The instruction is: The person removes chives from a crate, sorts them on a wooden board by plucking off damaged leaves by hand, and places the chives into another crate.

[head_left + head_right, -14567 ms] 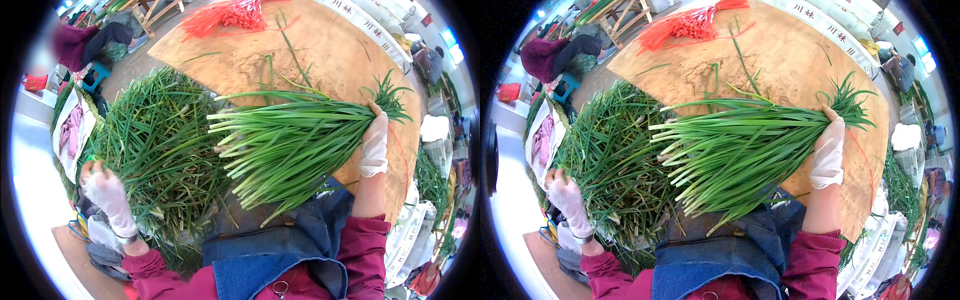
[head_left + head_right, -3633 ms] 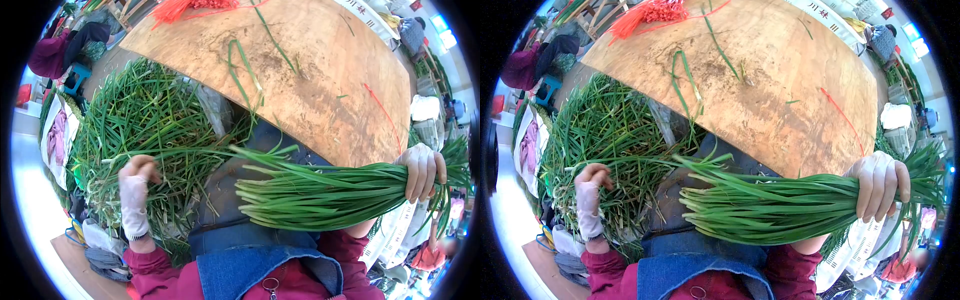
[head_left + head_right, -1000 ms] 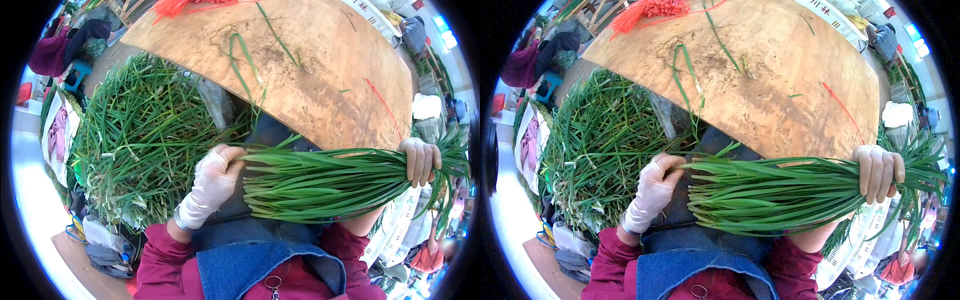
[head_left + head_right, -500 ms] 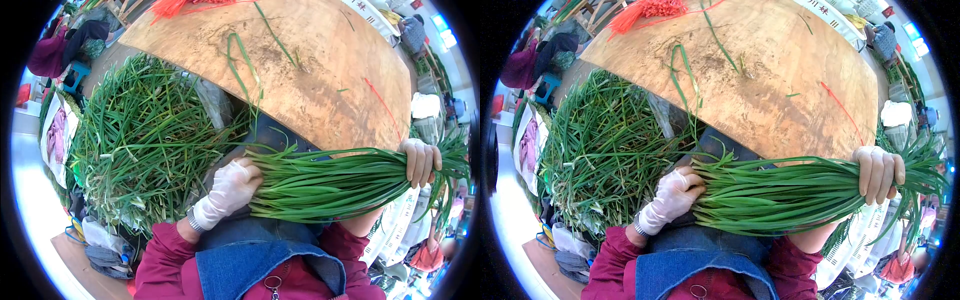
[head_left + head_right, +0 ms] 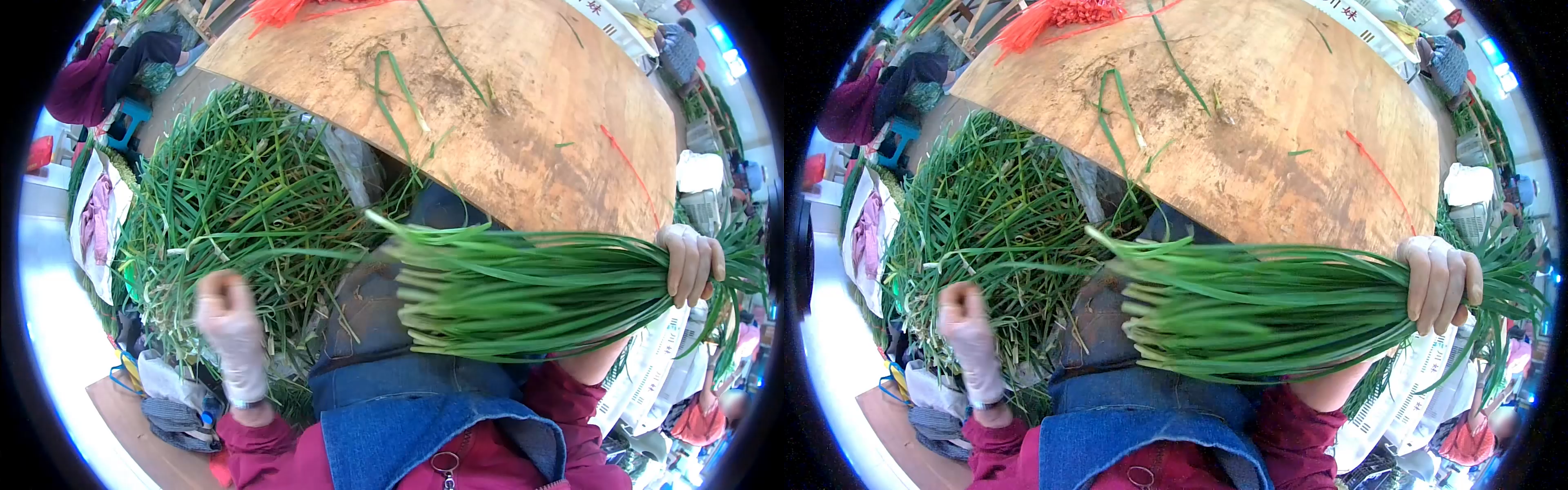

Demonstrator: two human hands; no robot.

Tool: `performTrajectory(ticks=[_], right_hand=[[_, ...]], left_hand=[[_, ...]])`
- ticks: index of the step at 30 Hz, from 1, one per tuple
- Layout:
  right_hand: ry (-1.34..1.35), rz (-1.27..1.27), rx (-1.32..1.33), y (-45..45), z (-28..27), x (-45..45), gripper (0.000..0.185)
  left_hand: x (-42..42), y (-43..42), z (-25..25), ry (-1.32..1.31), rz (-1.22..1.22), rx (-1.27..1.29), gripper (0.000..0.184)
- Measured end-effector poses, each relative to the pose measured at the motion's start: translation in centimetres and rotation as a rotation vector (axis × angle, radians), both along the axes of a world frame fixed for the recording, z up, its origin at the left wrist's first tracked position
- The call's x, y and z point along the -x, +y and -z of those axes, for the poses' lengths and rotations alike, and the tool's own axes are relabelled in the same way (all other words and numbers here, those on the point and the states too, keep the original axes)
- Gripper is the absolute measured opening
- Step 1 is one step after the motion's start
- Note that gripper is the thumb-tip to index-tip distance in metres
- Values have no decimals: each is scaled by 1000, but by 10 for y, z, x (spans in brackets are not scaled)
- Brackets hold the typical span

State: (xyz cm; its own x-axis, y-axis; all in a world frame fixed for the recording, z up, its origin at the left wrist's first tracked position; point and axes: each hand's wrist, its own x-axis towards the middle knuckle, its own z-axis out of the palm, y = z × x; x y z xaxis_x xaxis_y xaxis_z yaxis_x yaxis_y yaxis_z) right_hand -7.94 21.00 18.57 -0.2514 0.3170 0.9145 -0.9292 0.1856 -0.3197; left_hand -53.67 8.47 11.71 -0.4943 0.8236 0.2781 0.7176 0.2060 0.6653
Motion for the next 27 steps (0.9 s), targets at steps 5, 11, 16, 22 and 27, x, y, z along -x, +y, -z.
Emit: performTrajectory(ticks=[5, 11, 16, 22, 27], right_hand=[[13, -10, 20, -2, 0, -1, 22], [57, -8, 29, -4, -2, 5, 22], [52, 36, 69, -11, -4, 4, 22], [13, 0, 14, -6, -4, -13, 23], [40, 23, 44, -9, 0, -15, 23]], left_hand=[[71, -15, -2, 660, -149, 185, 12], [-58, 43, 3, 154, 639, 86, 27], [-109, 95, 35, 129, 1082, 414, 52], [-62, 79, 36, 226, 923, 93, 13], [62, 40, -26, 620, 37, 255, 17]])
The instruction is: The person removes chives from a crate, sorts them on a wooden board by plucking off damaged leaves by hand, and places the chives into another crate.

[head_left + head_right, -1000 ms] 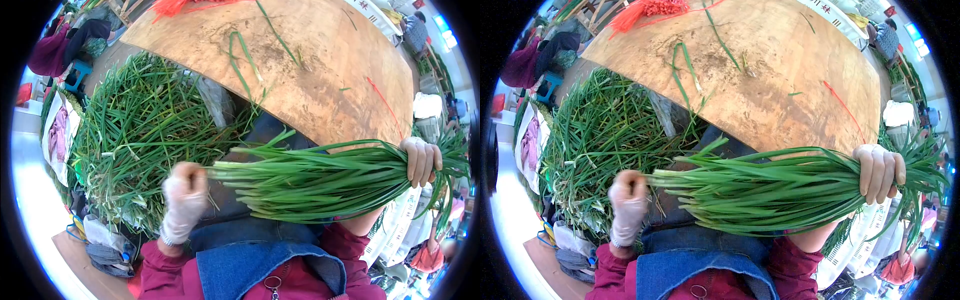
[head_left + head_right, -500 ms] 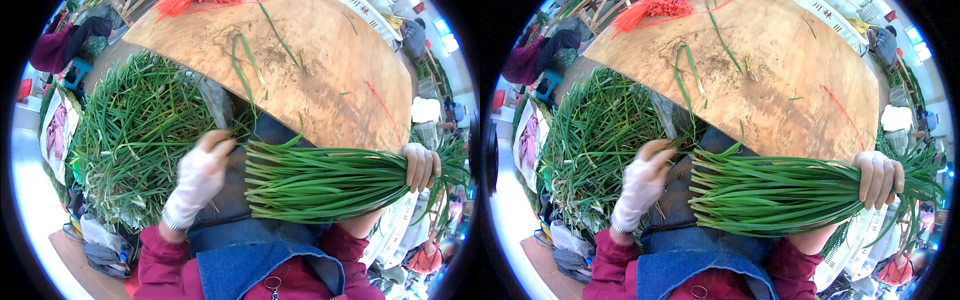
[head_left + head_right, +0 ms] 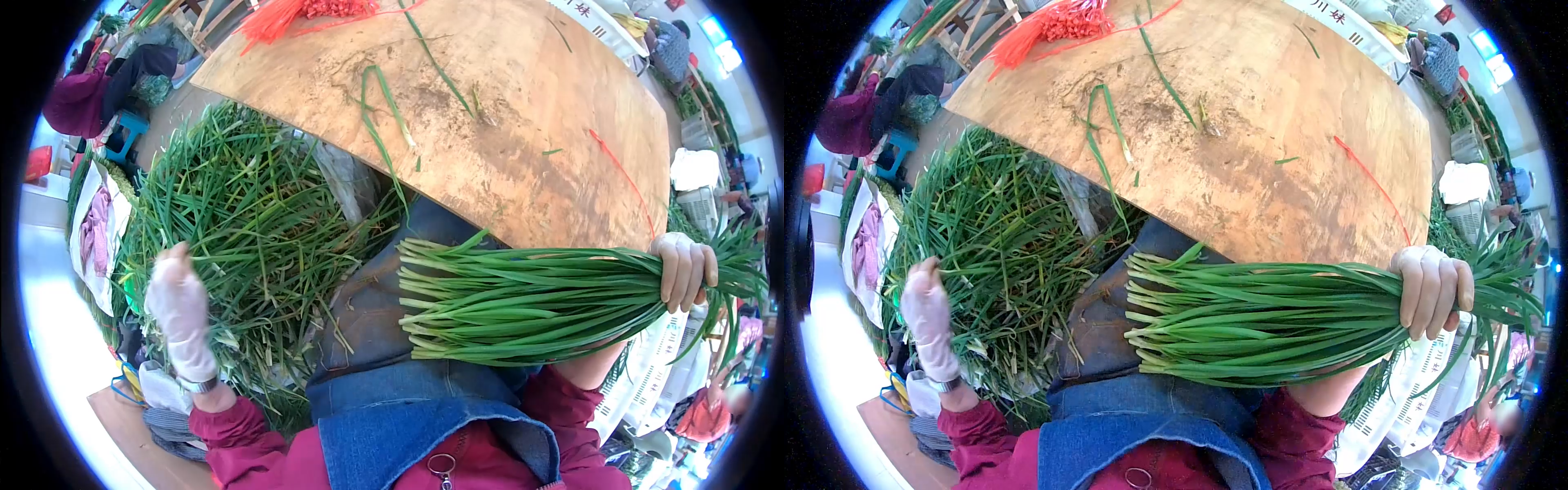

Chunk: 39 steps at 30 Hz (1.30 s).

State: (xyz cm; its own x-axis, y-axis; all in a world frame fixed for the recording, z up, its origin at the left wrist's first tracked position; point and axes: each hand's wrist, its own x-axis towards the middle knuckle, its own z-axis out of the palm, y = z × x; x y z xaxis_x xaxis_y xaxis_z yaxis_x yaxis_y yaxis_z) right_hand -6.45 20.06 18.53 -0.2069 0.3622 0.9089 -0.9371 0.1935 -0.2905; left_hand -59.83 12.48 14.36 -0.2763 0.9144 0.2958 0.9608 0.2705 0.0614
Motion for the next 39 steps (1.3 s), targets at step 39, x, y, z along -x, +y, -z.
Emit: performTrajectory(ticks=[39], right_hand=[[-13, 108, 136, -2, -8, 20, 16]], left_hand=[[-24, -38, -37, -85, 308, -272, 22]])
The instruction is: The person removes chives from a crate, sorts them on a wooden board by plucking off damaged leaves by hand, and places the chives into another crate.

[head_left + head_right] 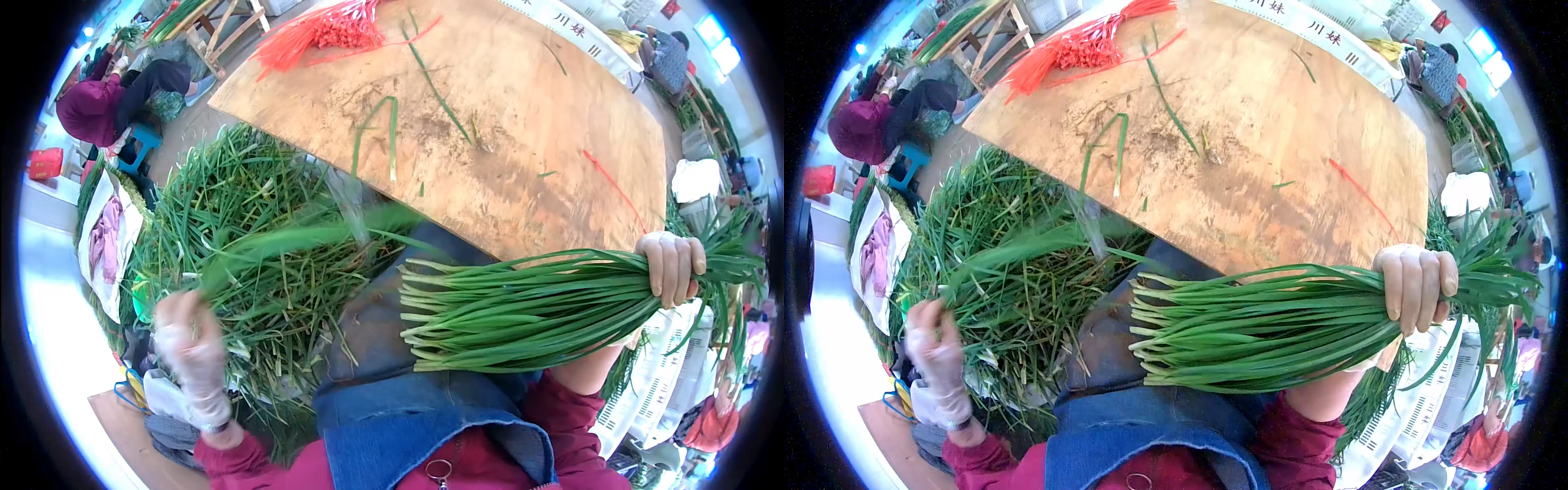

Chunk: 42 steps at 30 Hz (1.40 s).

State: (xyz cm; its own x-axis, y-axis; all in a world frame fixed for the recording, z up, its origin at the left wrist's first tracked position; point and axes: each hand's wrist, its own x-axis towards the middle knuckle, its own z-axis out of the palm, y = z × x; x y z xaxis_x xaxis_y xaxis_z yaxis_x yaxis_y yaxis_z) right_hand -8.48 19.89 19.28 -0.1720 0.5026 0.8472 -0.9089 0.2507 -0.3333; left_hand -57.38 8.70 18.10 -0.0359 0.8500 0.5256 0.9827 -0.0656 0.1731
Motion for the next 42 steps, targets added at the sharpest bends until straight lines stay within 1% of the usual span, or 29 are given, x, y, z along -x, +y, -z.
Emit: performTrajectory(ticks=[1, 3, 4, 5, 7, 8, 9, 10, 12, 14, 15, 17, 18, 21, 22, 23, 25, 26, 27, 28, 29, 31, 33, 35, 37, 39, 40, 41, 42], right_hand=[[9, 6, 18, 0, -1, 1, 14], [3, -12, 21, 1, -2, 3, 15], [-2, -21, 21, 2, -2, 4, 15], [-8, -22, 26, 3, -3, 5, 15], [-28, -22, 34, 5, -5, 8, 15], [-36, -37, 29, 6, -7, 9, 14], [-36, -25, 37, 6, -9, 10, 14], [-35, -14, 43, 4, -10, 12, 14], [-44, -7, 47, 3, -14, 15, 14], [-65, -20, 33, 2, -16, 13, 13], [-76, -29, 23, 3, -18, 14, 13], [-98, -36, 2, 4, -19, 14, 16], [-95, -36, 6, 4, -20, 14, 15], [-104, -48, 2, 9, -23, 16, 16], [-106, -48, 3, 8, -23, 15, 16], [-115, -51, 1, 7, -24, 16, 16], [-125, -54, -6, 13, -26, 15, 16], [-136, -96, -25, 18, -25, 13, 15], [-127, -96, -11, 21, -26, 17, 13], [-124, -70, 45, 20, -29, 23, 14], [-124, -46, 103, 19, -33, 31, 14], [-127, 21, 189, 26, -44, 51, 18], [-161, 151, 452, 31, -67, 74, 27], [-321, 185, 550, 57, -87, 84, 25], [-409, 650, 785, 68, -113, 132, 24], [-647, 697, 917, 108, -119, 136, 21], [-699, 862, 910, 114, -117, 146, 19], [-762, 890, 1060, 142, -114, 145, 23], [-962, 991, 1020, 185, -98, 126, 30]], left_hand=[[23, -16, -4, 83, -139, -46, 17], [73, -52, -1, 383, -534, 138, 8], [99, -72, 7, 422, -673, 353, 10], [106, -76, 10, 413, -806, 638, 15], [34, -42, -15, 204, -683, 665, 18], [40, -36, 14, 221, -396, 405, 19], [20, -12, 23, 216, -128, 196, 23], [-14, 18, 22, 162, 1, 135, 26], [-81, 75, 18, 83, 301, -15, 24], [-146, 123, 23, 89, 529, -53, 33], [-175, 147, 36, 66, 668, -34, 39], [-237, 185, 41, 173, 779, -107, 43], [-252, 205, 46, 218, 848, -155, 44], [-253, 256, 71, 195, 597, 152, 40], [-225, 269, 73, 145, 532, 269, 32], [-193, 263, 56, 8, 375, 303, 22], [-99, 252, 78, 178, 237, 74, 24], [-75, 218, 49, 331, 29, 250, 26], [-38, 199, 56, 280, -81, 128, 27], [-12, 170, 48, 254, -221, 343, 26], [15, 141, 52, 356, -241, 348, 22], [35, 96, 60, 299, -255, 364, 20], [11, 66, 47, -227, -93, 462, 26], [-21, 55, 39, -759, 219, 610, 45], [-53, 57, 30, -1299, 489, 820, 61], [-78, 70, 20, -1483, 685, 974, 79], [-85, 79, 23, -1489, 767, 1059, 88], [-94, 84, 29, -1595, 827, 1047, 88], [-99, 92, 32, -1592, 807, 997, 85]])
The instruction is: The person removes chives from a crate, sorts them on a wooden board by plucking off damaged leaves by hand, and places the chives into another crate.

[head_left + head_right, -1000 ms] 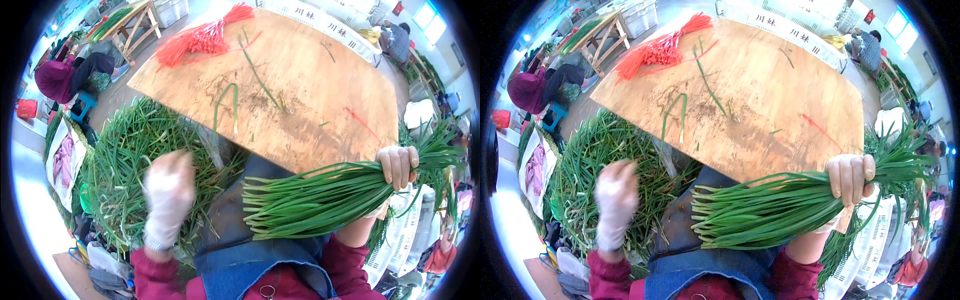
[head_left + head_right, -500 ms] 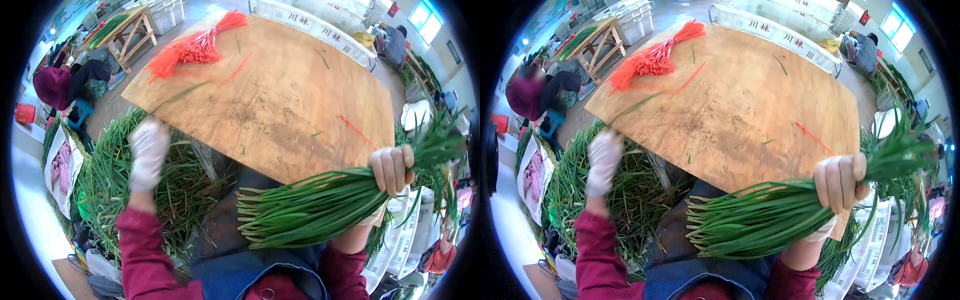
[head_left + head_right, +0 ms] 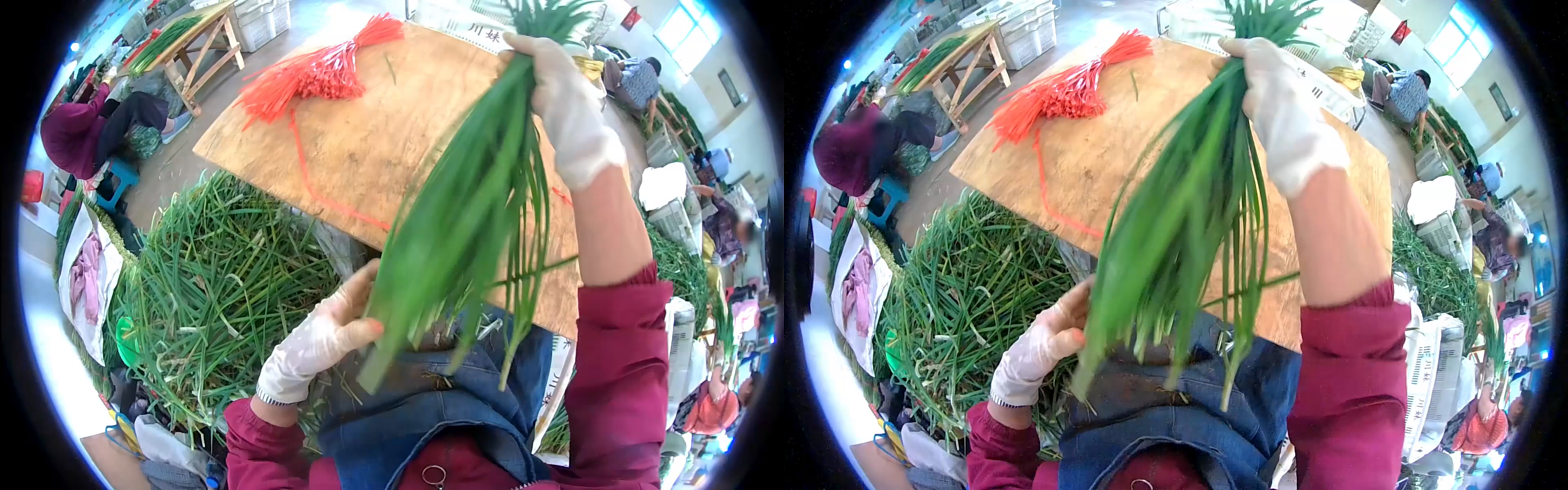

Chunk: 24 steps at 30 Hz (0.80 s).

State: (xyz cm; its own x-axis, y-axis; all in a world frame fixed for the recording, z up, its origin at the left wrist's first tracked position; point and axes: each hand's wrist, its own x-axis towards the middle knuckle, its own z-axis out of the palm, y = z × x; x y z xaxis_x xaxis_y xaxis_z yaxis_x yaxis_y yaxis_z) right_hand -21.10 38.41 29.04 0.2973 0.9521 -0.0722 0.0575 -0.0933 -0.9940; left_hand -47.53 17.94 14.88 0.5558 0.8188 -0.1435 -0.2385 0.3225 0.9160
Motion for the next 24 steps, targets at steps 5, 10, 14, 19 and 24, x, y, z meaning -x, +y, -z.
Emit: performTrajectory(ticks=[5, 10, 14, 19, 24], right_hand=[[-864, 86, -147, 38, 4, -5, 58], [-647, 114, -214, 17, -45, -29, 54], [-590, -28, -338, -66, -53, -40, 41], [-332, -218, 49, -159, 27, -63, 21], [-173, -256, 571, -227, 102, -49, 27]], left_hand=[[12, 30, 4, 284, -308, 115, 66], [25, 26, 12, 787, -658, -227, 42], [13, 7, -10, 986, -834, -788, 31], [-34, -16, -31, 819, -488, -1036, 23], [-94, -18, -21, 736, -215, -1171, 16]])
